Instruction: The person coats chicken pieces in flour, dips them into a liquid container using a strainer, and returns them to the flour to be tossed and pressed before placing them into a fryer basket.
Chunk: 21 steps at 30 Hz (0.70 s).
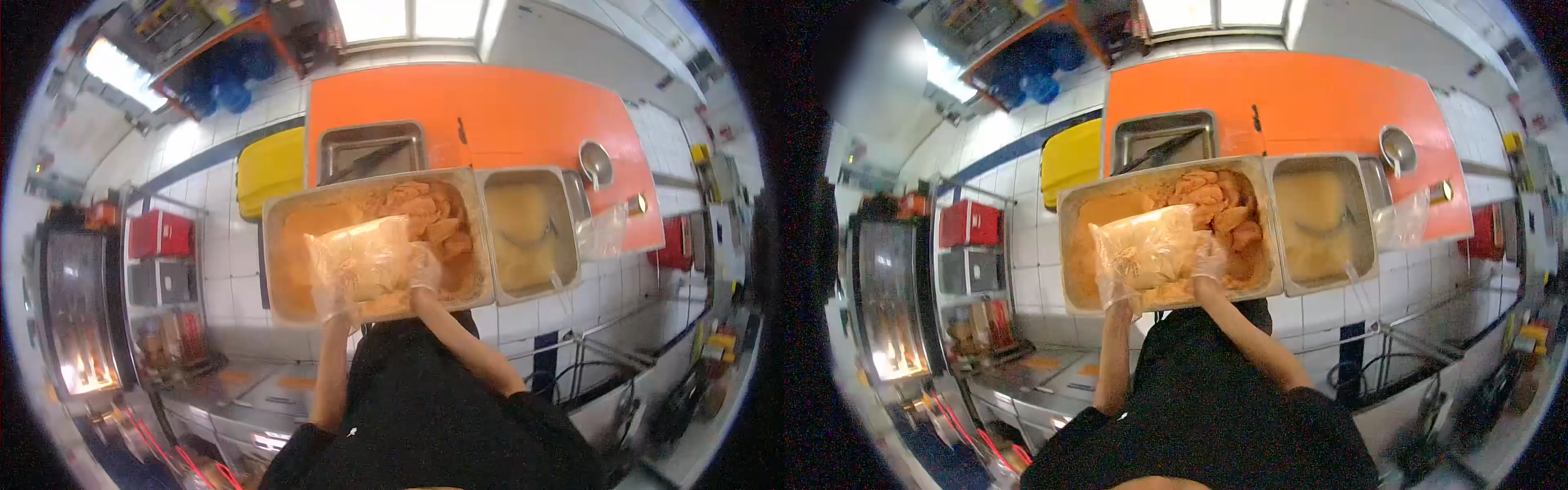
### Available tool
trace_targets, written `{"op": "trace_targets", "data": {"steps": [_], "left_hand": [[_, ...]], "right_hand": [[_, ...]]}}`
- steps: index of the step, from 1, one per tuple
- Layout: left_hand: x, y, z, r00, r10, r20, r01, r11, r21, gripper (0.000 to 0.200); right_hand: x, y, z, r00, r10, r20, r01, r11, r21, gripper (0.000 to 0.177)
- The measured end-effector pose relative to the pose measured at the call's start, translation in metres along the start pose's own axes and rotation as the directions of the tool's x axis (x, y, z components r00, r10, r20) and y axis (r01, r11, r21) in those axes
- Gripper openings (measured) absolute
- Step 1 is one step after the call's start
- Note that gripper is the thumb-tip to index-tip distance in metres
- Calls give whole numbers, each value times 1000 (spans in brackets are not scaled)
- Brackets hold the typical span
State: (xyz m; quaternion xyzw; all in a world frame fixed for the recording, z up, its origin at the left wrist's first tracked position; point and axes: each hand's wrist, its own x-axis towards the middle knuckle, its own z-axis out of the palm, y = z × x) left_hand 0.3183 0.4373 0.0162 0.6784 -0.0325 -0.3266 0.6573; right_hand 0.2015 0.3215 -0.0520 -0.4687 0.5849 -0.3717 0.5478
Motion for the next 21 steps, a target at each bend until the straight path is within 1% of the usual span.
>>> {"op": "trace_targets", "data": {"steps": [1,2,3,4,5,6,7,8,9,10,11,12,13,14,15,17,18,20,21], "left_hand": [[4,0,-1,981,195,19,-196,971,134,43],[8,2,0,947,315,60,-320,925,205,43],[10,3,3,904,416,103,-428,866,259,43],[12,4,7,864,483,143,-503,814,289,43],[14,3,10,831,528,172,-555,771,312,44],[15,4,13,806,557,198,-590,737,330,44],[17,5,16,787,578,216,-615,709,345,44],[18,6,18,777,588,226,-627,692,357,44],[18,8,20,768,595,236,-638,677,368,44],[17,9,22,763,600,242,-644,666,377,44],[15,11,25,760,600,249,-647,659,383,44],[15,12,29,753,605,259,-655,648,389,44],[16,15,34,746,609,271,-663,634,400,44],[16,14,37,743,610,276,-665,624,411,44],[18,18,40,739,614,278,-668,611,424,44],[12,25,42,738,614,279,-668,606,432,44],[6,27,41,739,613,281,-667,601,440,44],[4,27,46,737,612,288,-666,586,462,45],[5,27,48,739,609,289,-663,578,476,45]], "right_hand": [[-7,2,10,993,114,26,-115,993,29,32],[-8,8,25,992,126,-10,-125,991,45,32],[-7,12,39,976,212,-47,-211,977,30,35],[-4,8,45,953,295,-75,-295,956,14,38],[-3,6,45,948,307,-85,-306,952,23,38],[-6,-13,45,922,385,-44,-379,919,111,41],[-6,-24,46,890,455,7,-448,872,197,44],[2,-19,47,857,515,27,-505,827,248,43],[11,5,58,849,527,23,-515,817,260,43],[18,44,72,885,465,34,-459,855,242,44],[20,45,72,915,402,42,-401,888,226,44],[20,48,68,905,424,28,-417,877,239,44],[19,8,55,885,465,1,-449,854,262,44],[16,-15,46,863,504,-18,-480,831,280,44],[14,-13,43,855,519,-18,-492,821,288,44],[23,-17,33,867,498,28,-482,823,301,49],[23,-17,30,854,520,20,-500,808,312,49],[29,-47,16,814,576,77,-574,777,259,57],[24,-51,13,788,605,111,-613,757,226,61]]}}
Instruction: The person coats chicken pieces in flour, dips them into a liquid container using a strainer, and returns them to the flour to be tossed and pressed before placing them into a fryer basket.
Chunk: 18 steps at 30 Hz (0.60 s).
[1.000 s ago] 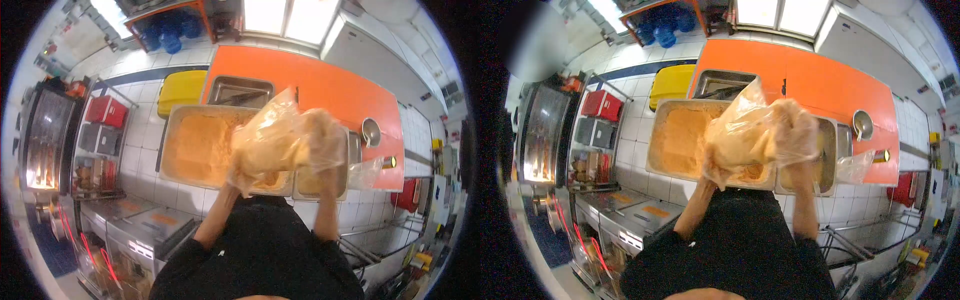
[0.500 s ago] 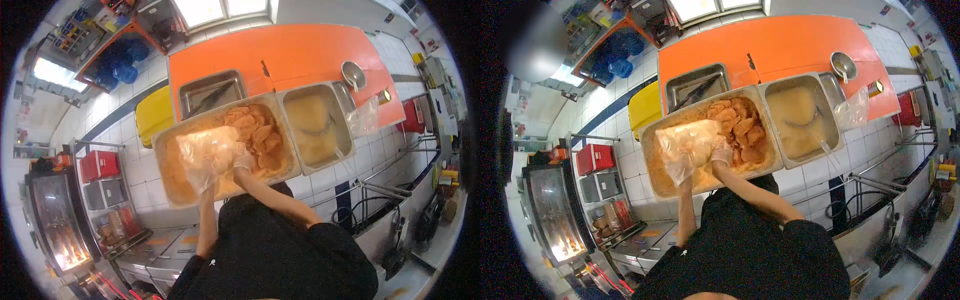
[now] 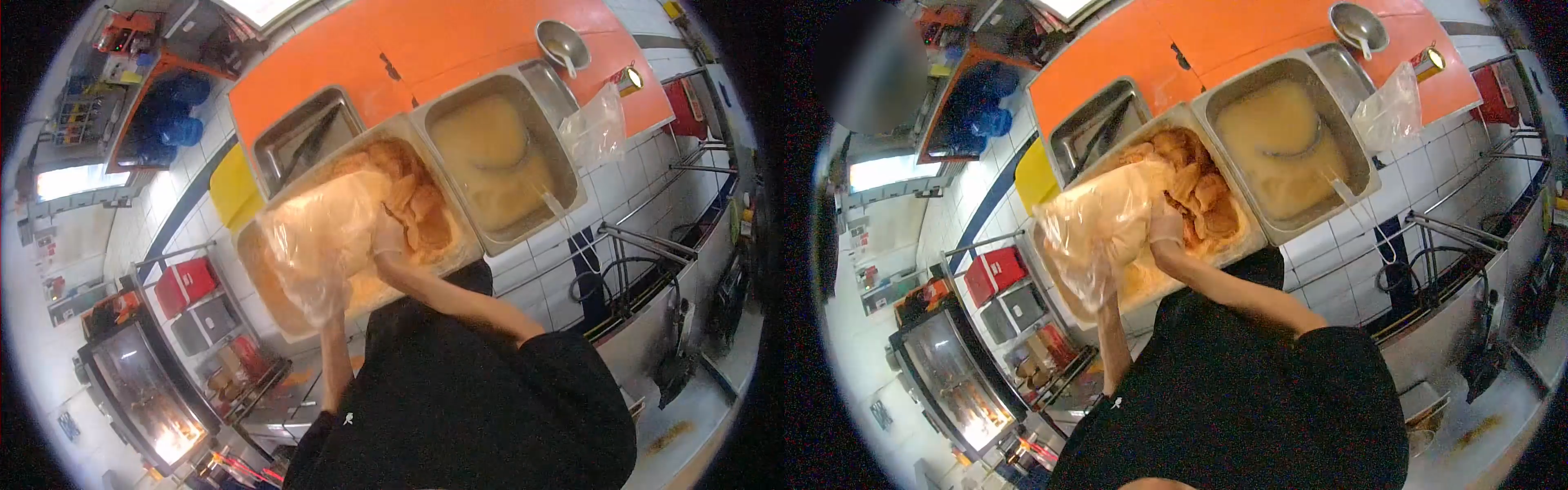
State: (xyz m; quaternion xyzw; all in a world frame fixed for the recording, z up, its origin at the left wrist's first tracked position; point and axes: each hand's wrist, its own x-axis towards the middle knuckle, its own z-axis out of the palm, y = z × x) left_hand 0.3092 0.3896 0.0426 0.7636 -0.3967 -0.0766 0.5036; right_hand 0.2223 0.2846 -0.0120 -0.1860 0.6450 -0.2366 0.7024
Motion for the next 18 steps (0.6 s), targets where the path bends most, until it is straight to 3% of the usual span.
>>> {"op": "trace_targets", "data": {"steps": [2,4,5,7,8,9,10,11,12,13,14,15,16,18], "left_hand": [[0,2,3,1000,8,0,-8,1000,8,45],[-8,8,-3,1000,6,9,-6,1000,17,45],[-12,9,-2,1000,-1,11,1,1000,25,45],[-12,8,0,1000,-9,17,8,999,43,45],[-11,9,1,1000,-2,16,1,999,40,45],[-15,13,-5,1000,1,20,-2,999,32,45],[-17,18,-9,1000,2,26,-3,999,32,45],[-17,19,-8,1000,8,23,-9,999,32,45],[-14,19,-3,1000,20,24,-20,999,37,45],[-9,18,1,999,24,25,-26,999,47,45],[-6,17,5,999,34,25,-35,998,42,46],[-7,18,4,999,32,23,-32,999,35,46],[-11,25,-2,999,32,19,-33,999,28,46],[-15,25,-3,999,28,23,-29,999,42,46]], "right_hand": [[19,12,-1,995,-81,-57,79,996,-43,58],[34,42,-3,902,-410,-132,368,893,-258,54],[24,30,-12,909,-397,-129,354,897,-265,54],[7,5,-24,971,-231,59,236,966,-110,51],[19,13,-21,969,-240,52,244,965,-97,51],[32,34,-21,842,-540,18,518,797,-310,49],[34,56,-24,641,-765,67,678,523,-517,47],[18,38,-27,650,-756,70,671,529,-520,47],[5,18,-28,884,-465,32,431,788,-440,43],[-8,5,-28,994,-107,28,110,930,-350,39],[1,22,-29,992,-119,28,121,928,-353,39],[23,47,-30,894,-434,107,416,722,-553,30],[23,50,-34,717,-654,244,601,401,-692,22],[16,69,-41,682,-688,247,610,351,-710,20]]}}
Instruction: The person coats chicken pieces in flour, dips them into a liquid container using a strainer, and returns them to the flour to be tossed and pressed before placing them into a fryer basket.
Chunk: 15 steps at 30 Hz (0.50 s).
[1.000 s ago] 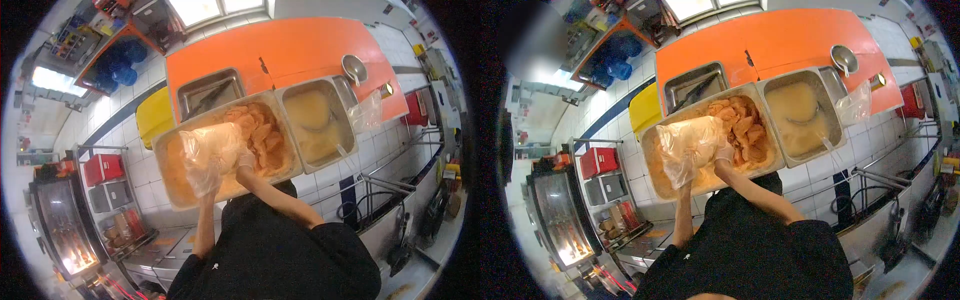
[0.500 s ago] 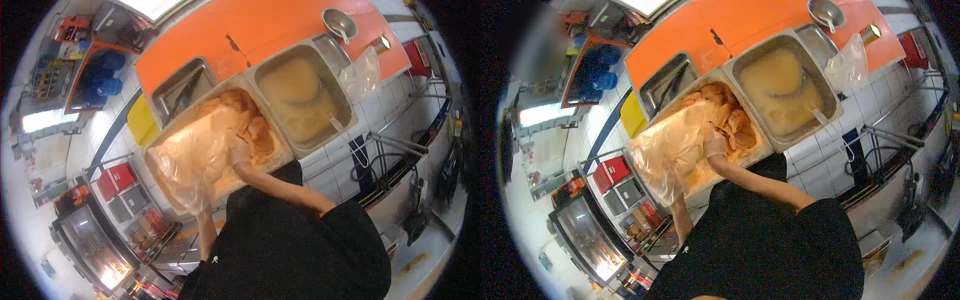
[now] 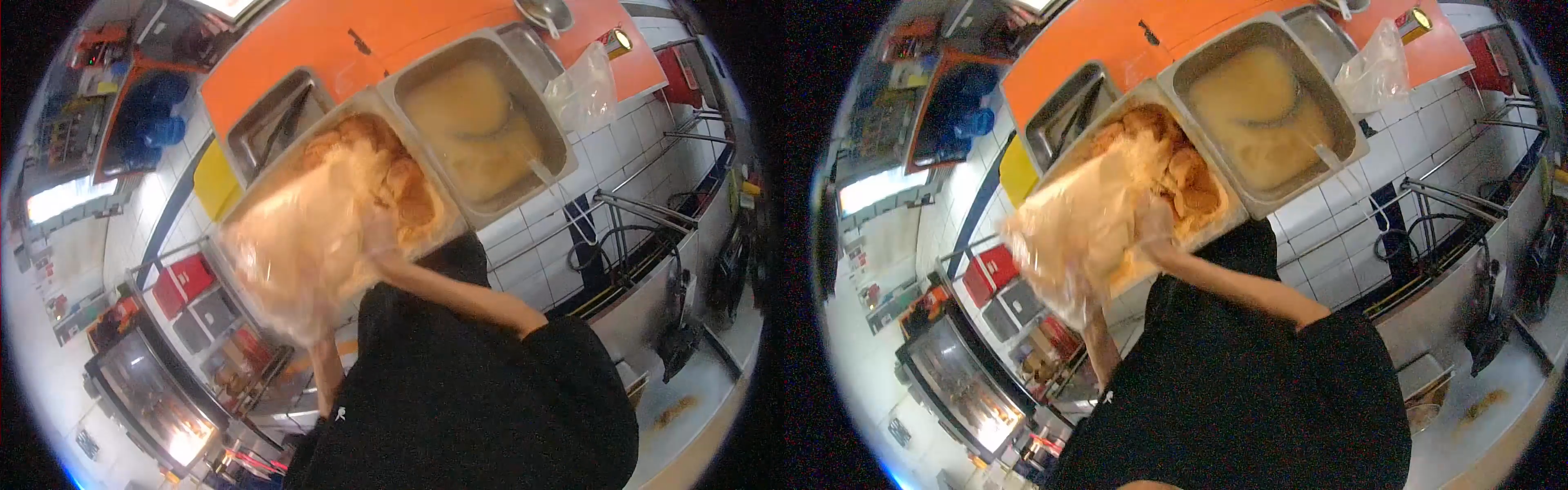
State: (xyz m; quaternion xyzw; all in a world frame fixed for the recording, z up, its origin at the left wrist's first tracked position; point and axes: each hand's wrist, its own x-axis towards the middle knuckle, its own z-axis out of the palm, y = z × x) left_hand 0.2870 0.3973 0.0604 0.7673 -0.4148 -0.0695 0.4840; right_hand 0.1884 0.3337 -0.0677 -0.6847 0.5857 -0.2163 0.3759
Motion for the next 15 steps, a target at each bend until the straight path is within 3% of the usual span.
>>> {"op": "trace_targets", "data": {"steps": [4,5,6,7,8,9,10,12,13,14,15], "left_hand": [[-2,2,4,1000,7,15,-7,1000,-9,46],[-6,5,-4,1000,17,16,-17,1000,-3,46],[-1,5,0,1000,23,20,-24,1000,6,46],[5,4,5,1000,26,18,-26,1000,11,46],[8,4,7,999,37,14,-38,999,14,46],[4,3,8,999,32,21,-32,999,8,46],[-1,9,-1,999,37,21,-37,999,-5,47],[-3,10,-2,999,37,36,-37,999,-3,47],[4,9,6,998,50,39,-50,999,4,47],[11,8,14,998,55,43,-56,998,9,47],[9,8,12,997,57,42,-58,998,14,47]], "right_hand": [[9,-7,-4,956,-189,-225,156,976,-155,13],[8,-13,4,942,-47,-331,89,990,112,12],[5,-15,-3,949,-36,-313,76,990,116,12],[8,-24,-17,962,265,-59,-200,840,505,16],[13,-30,-27,861,429,274,-477,492,728,21],[10,-22,-25,983,175,49,-182,957,228,25],[21,-22,-29,982,185,21,-185,956,229,25],[12,-28,-28,867,437,238,-497,750,437,27],[16,-41,-38,758,582,294,-649,631,425,25],[7,-34,-28,755,580,305,-654,631,418,25],[4,-25,-16,899,418,132,-433,799,417,24]]}}
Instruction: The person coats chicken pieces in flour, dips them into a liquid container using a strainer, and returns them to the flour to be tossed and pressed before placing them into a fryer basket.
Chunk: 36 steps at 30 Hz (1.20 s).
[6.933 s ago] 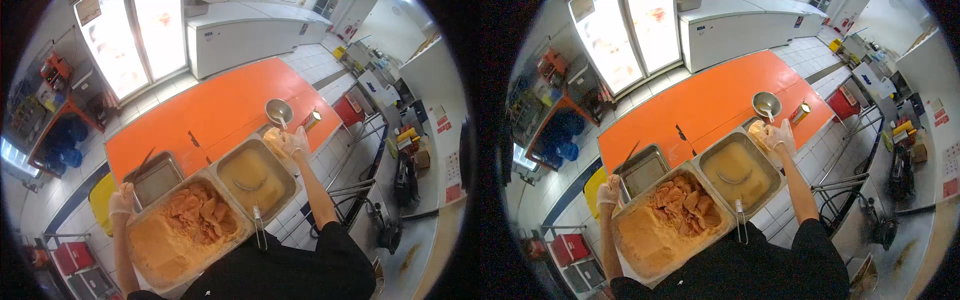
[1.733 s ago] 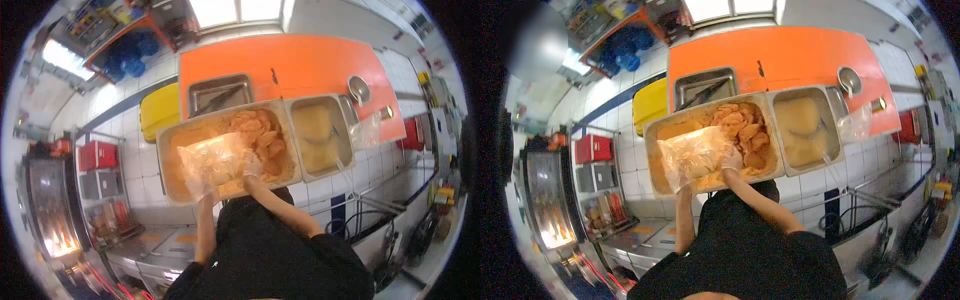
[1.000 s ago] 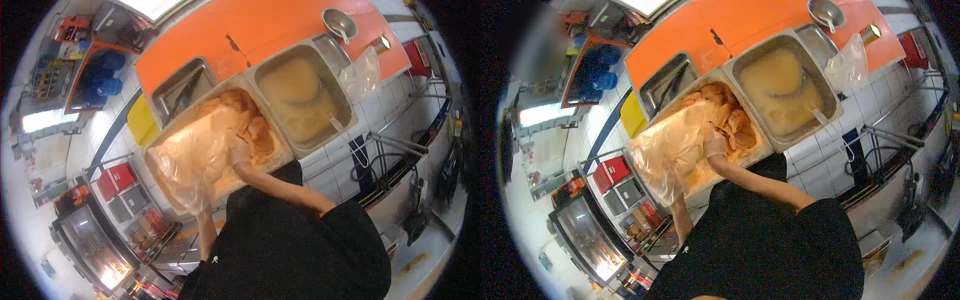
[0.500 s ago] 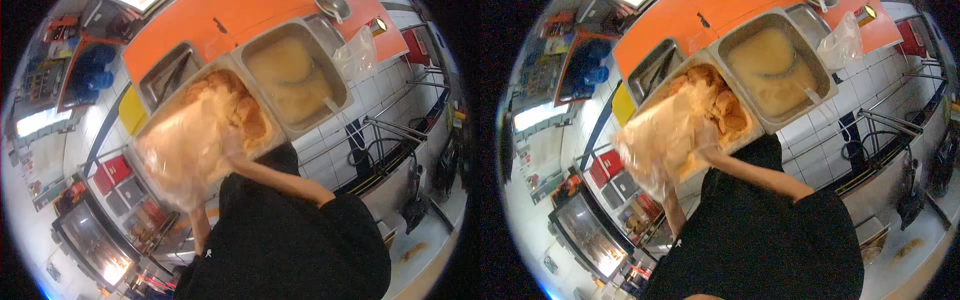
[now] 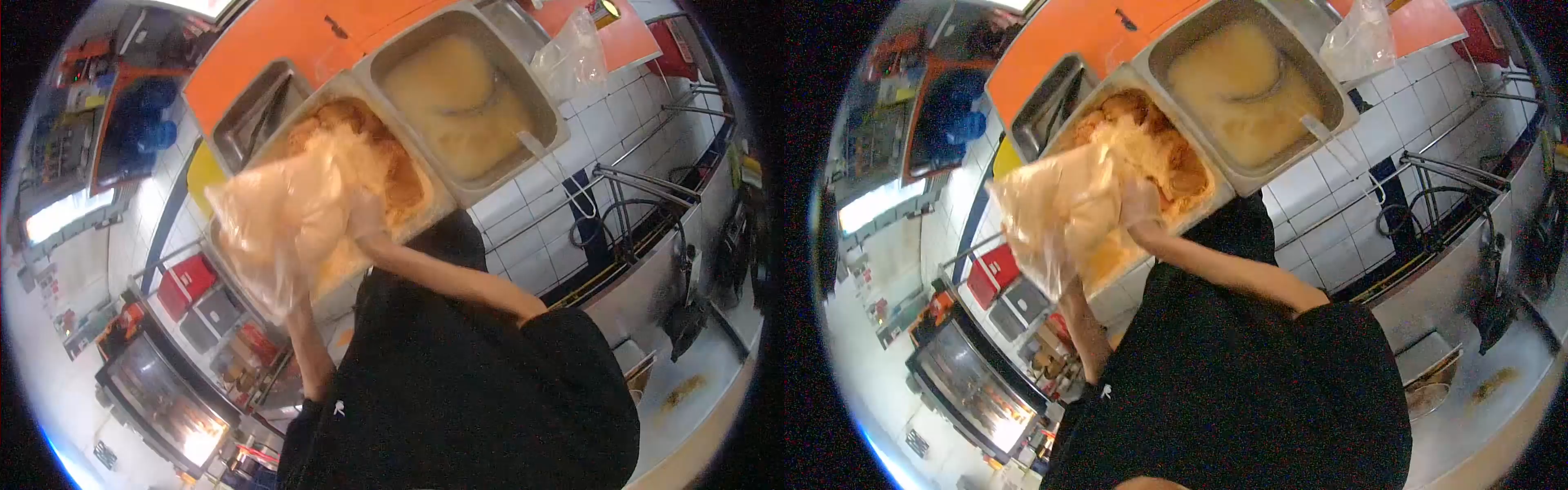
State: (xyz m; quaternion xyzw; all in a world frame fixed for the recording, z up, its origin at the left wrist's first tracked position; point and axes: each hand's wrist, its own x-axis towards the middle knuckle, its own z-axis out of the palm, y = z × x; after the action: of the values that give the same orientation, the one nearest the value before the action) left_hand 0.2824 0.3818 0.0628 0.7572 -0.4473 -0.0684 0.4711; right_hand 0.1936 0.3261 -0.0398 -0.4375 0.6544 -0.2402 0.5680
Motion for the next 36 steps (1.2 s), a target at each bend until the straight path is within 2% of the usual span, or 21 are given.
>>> {"op": "trace_targets", "data": {"steps": [1,2,6,8,9,10,11,12,15,17,18,19,20,21,23,24,27,29,31,32,36], "left_hand": [[0,1,-3,1000,7,-2,-7,1000,-12,47],[-2,4,-6,1000,2,7,-2,1000,-13,47],[4,0,4,1000,11,25,-12,1000,7,47],[-5,4,-1,999,15,33,-15,1000,-12,47],[-6,7,-1,999,16,36,-16,1000,-9,48],[-5,7,2,999,14,38,-14,1000,3,48],[2,8,8,999,23,36,-24,1000,11,48],[0,5,9,999,25,40,-25,1000,10,48],[-7,7,0,999,25,46,-25,1000,1,48],[-6,6,2,999,17,48,-18,1000,23,48],[-7,6,1,999,14,44,-15,1000,16,48],[-12,10,-3,999,12,43,-11,1000,-4,48],[-16,8,-6,999,9,43,-9,1000,-5,48],[-17,7,-3,999,10,43,-10,1000,-3,48],[-11,3,8,999,19,42,-19,1000,8,49],[-11,4,9,999,30,35,-30,1000,-1,49],[-4,9,12,998,55,43,-54,998,-24,49],[9,13,17,996,74,44,-73,997,-12,49],[23,23,14,994,104,41,-103,994,-31,49],[31,30,13,992,113,52,-111,993,-34,49],[78,57,33,978,192,86,-189,981,-39,50]], "right_hand": [[14,10,4,958,-275,-80,269,960,-78,22],[12,-8,-6,997,-74,1,73,996,-58,19],[7,4,-5,983,151,104,-158,985,69,18],[13,41,9,942,-334,-29,301,880,-367,21],[6,56,12,948,-318,-24,287,885,-367,21],[-2,59,13,960,-277,-40,277,961,8,27],[-8,58,17,972,-232,-45,231,892,389,34],[-7,53,16,967,-248,-61,251,882,399,34],[-19,30,-23,1000,16,-14,-12,969,247,35],[-11,30,-28,897,337,286,-402,892,206,39],[-3,34,-28,911,311,269,-372,902,218,39],[-3,44,-25,996,-4,87,15,992,-129,33],[-15,56,-20,941,-336,50,314,806,-502,27],[-23,56,-24,942,-330,67,318,806,-500,27],[-25,35,-42,989,9,146,5,995,-97,29],[-11,24,-49,967,146,208,-170,980,103,29],[-9,14,-45,984,176,-2,-170,955,245,32],[-1,20,-36,976,149,160,-168,980,110,37],[28,28,-10,999,48,14,-50,946,322,42],[7,-39,-43,965,233,121,-258,759,597,47],[27,-51,-27,906,286,313,-423,646,635,35]]}}
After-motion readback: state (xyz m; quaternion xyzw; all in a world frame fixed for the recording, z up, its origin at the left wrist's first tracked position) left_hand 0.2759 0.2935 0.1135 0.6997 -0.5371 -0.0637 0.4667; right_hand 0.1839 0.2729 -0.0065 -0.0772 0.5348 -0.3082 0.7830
